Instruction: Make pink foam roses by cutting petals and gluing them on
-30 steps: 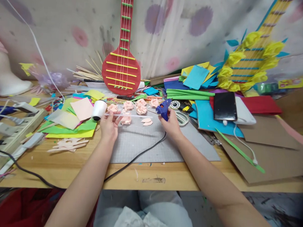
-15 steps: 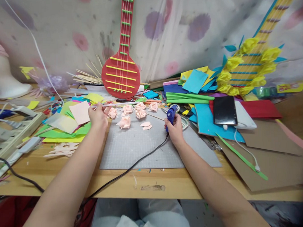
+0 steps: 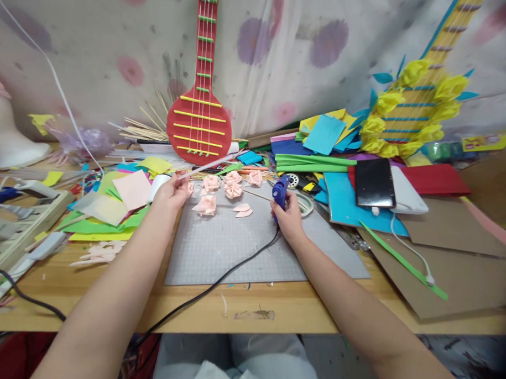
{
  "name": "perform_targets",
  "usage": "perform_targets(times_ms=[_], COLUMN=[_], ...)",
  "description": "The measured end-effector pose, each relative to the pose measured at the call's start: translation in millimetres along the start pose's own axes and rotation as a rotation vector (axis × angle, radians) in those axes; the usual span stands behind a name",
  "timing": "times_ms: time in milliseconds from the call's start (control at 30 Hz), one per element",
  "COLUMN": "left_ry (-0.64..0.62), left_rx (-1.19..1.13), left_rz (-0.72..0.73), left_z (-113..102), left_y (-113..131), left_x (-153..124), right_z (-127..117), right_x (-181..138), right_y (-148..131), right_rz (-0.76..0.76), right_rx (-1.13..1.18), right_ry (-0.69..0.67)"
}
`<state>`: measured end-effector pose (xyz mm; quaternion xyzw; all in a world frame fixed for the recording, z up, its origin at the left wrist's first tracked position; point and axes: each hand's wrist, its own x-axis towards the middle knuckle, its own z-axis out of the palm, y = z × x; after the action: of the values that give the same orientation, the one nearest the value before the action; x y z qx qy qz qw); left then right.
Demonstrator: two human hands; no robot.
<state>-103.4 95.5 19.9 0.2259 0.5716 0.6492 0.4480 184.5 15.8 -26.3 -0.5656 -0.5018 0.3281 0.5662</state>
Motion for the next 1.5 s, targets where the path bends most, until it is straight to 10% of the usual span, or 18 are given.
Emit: perform_targets(times_ms=[100,467,1067,1267,1500], left_ry=[0.100,0.168,-0.043,0.053,-0.052], left_rx=[-0.050,-0.208,1.414,1.487,1.225], left_rz=[-0.170,0.034,0.719,0.609,0.910], left_z=[-3,-12,-50,-42,0], left_y=[6,34,49,49,21], left_x=[1,5,8,-1,-40], right_z=[0,-2,-1,0,1], right_x=[0,-8,-12,-10,-8], right_y=[1,-11,-20,-17,-19], right_rz=[-0.003,0.033,0.125,0.151,0.224], right_rx=[-0.001,0.139,0.320,0.385,0.530], right_ry=[-0.002,-0.067,-0.067,-0.088,-0.156])
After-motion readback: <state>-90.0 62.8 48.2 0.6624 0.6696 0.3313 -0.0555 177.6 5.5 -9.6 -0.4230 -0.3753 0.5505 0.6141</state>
